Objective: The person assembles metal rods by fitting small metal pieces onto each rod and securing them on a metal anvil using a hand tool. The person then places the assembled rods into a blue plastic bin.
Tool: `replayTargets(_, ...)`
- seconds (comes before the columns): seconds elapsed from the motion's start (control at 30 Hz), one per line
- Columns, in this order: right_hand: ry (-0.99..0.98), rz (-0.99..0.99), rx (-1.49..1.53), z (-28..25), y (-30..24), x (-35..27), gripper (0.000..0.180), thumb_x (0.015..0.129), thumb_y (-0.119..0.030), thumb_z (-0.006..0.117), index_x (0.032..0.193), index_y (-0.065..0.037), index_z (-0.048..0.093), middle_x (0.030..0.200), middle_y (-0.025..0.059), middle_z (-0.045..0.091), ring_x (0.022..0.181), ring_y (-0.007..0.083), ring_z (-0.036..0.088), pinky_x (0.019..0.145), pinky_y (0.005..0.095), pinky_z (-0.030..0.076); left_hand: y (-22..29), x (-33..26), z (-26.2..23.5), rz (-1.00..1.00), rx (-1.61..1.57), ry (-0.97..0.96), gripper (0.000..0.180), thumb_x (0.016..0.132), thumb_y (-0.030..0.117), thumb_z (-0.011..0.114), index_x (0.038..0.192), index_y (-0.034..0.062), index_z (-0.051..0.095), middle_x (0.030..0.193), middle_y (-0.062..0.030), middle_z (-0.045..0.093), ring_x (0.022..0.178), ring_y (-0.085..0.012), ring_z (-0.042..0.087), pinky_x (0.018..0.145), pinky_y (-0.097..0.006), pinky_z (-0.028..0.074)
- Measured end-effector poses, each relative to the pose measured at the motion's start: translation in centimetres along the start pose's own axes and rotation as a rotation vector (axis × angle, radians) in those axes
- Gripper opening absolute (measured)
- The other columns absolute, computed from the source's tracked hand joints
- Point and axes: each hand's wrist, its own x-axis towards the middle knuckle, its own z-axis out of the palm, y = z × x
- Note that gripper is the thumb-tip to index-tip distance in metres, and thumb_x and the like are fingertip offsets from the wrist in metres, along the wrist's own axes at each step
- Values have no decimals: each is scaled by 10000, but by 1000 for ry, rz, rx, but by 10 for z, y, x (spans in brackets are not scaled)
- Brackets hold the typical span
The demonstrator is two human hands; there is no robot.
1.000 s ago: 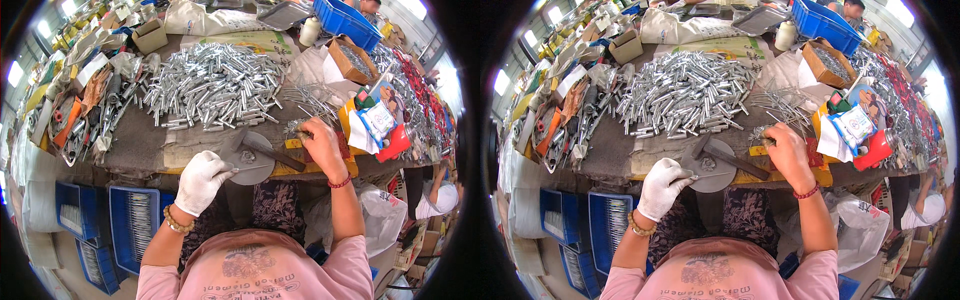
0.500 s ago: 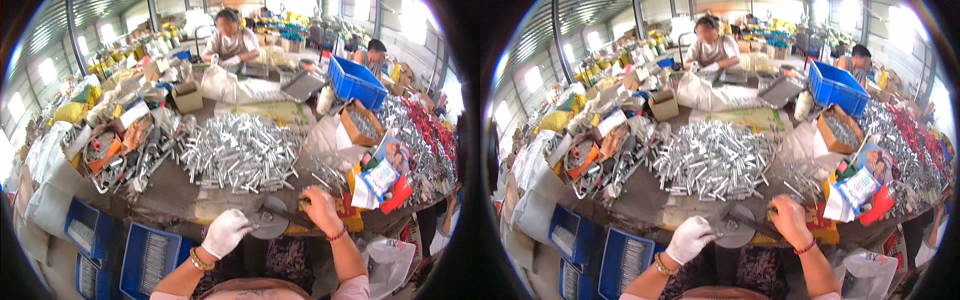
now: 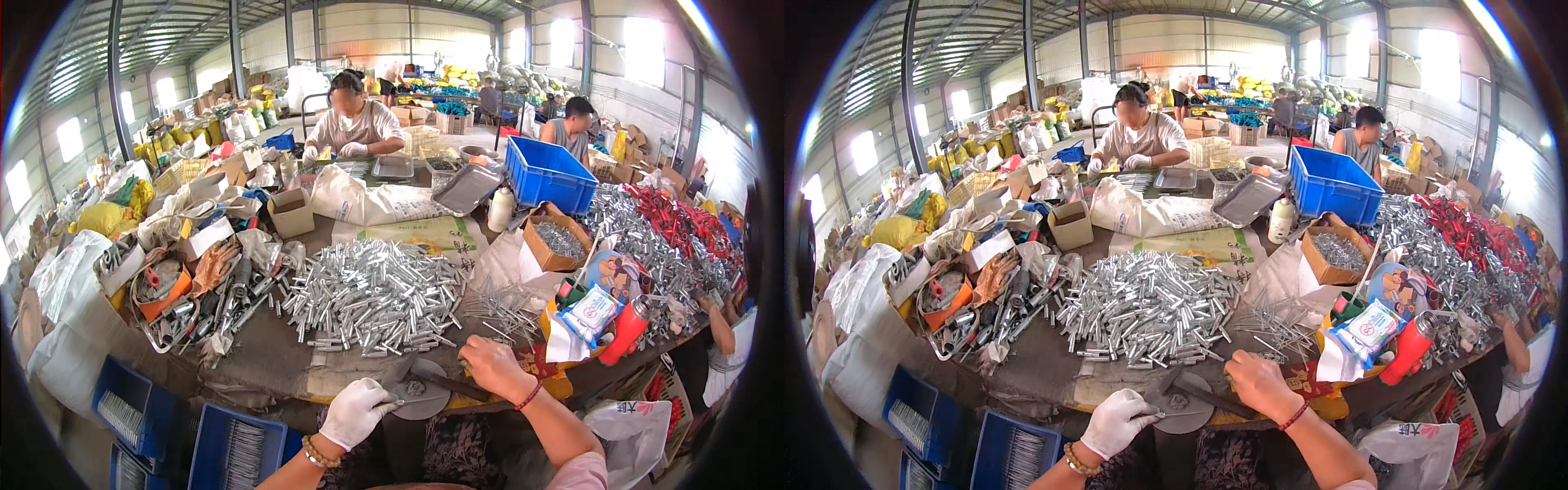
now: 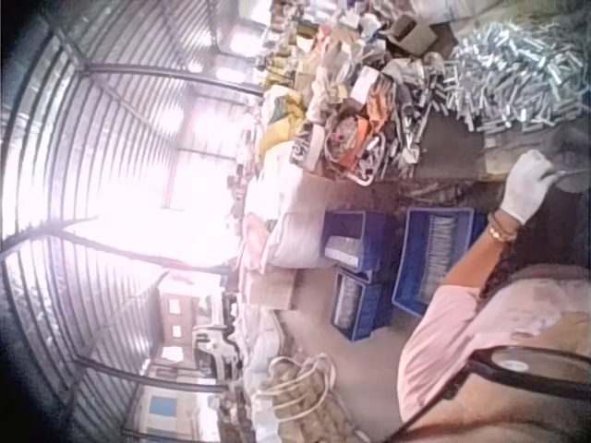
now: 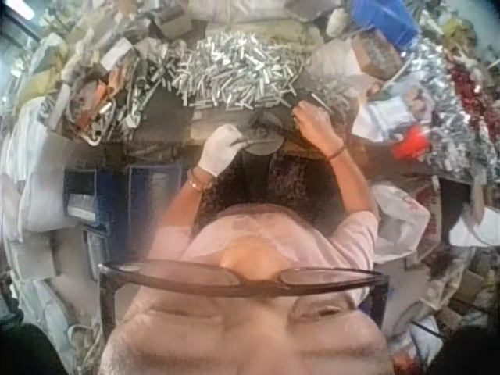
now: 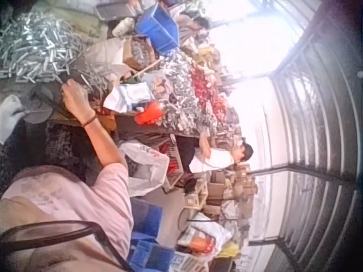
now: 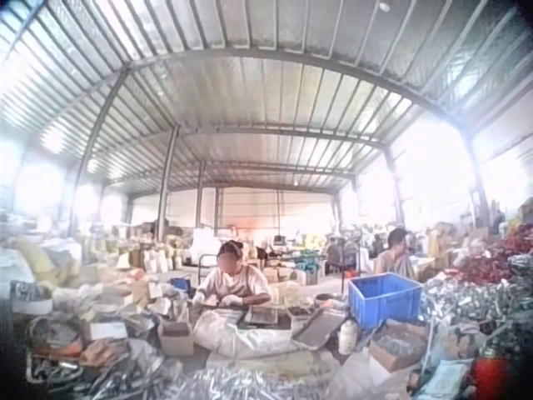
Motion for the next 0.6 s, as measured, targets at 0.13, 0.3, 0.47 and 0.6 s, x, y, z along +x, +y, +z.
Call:
replayTargets(0.13,56,17,-18,0,-12,-8,139,803,-47,749,915,-61,668,1000,113,622,1004,355,686,842,483,576,4,-7,0,1,1,-7,128,852,172,854,937,89,808,914,-85,704,957,-299,682,867,-406,555)
replayTargets(0.3,217,187,288,2,-6,-3,136,872,-90,780,966,-31,701,967,139,674,905,321,694,783,436,558,4,-11,2,-2,11,-33,122,858,160,835,939,84,782,912,-100,682,924,-319,663,851,-433,548)
replayTargets(0.47,74,513,1046,-9,-52,6,134,1007,-129,736,984,2,720,897,-6,629,801,71,550,691,254,418,5,-7,0,25,40,24,165,825,147,847,857,64,708,899,-121,660,912,-358,649,818,-460,539)
replayTargets(0.6,58,386,955,-1,-62,14,138,977,-94,767,1031,31,742,984,-1,561,895,94,531,762,276,424,0,1,4,-11,11,50,161,810,126,850,864,71,708,911,-114,662,918,-356,648,829,-458,537)
